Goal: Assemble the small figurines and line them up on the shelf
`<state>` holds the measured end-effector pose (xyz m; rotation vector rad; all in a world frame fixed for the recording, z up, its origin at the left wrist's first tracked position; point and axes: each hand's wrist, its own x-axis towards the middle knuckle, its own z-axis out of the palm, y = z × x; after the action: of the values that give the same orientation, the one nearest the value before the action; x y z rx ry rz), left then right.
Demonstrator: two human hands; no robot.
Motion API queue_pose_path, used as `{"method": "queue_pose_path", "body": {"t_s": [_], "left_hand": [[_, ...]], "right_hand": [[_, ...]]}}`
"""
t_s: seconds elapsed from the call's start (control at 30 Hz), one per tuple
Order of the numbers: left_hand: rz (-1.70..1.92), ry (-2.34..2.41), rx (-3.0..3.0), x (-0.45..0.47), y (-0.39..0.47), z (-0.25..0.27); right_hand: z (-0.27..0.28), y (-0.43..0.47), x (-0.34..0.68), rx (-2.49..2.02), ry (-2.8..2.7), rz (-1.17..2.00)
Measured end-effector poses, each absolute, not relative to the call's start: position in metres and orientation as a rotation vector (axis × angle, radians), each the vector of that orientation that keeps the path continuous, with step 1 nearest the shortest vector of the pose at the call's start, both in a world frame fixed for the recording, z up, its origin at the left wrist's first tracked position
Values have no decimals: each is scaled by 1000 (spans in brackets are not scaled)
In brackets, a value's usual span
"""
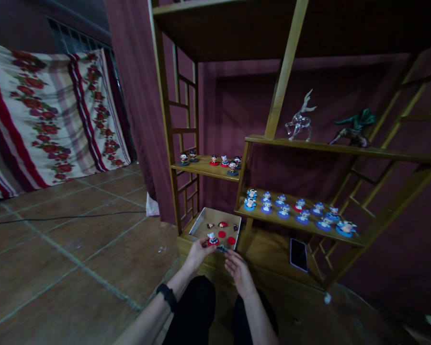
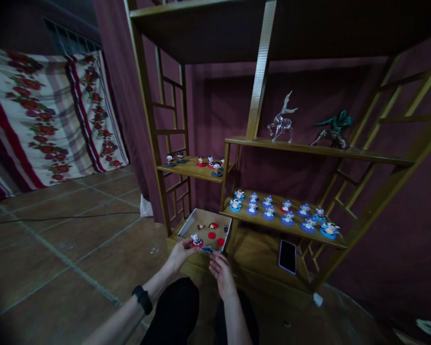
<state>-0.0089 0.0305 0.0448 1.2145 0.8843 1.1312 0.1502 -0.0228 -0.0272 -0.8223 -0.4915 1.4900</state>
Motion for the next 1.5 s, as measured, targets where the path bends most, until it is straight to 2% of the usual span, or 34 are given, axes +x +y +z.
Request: {"method": "queue_pose_path", "body": {"t_s": [0.2,0.5,0.63,0.97,1.5], "left_hand": [[1172,947,1346,-9,34,61],[1099,939,1451,9,19,32],[1111,1031,1756,12,13,27],[829,977,2356,12,-2,26],[800,913,2526,8,-3,25]], "right_hand": [[-26,-22,151,-826,-496,1469],[-13,-19,141,-766,-542,1453],[-14,-15,138,-798,-562,1428],[-27,-22,148,-836,-667,1421],[-43,-22,152,-930,-640,1369]]}}
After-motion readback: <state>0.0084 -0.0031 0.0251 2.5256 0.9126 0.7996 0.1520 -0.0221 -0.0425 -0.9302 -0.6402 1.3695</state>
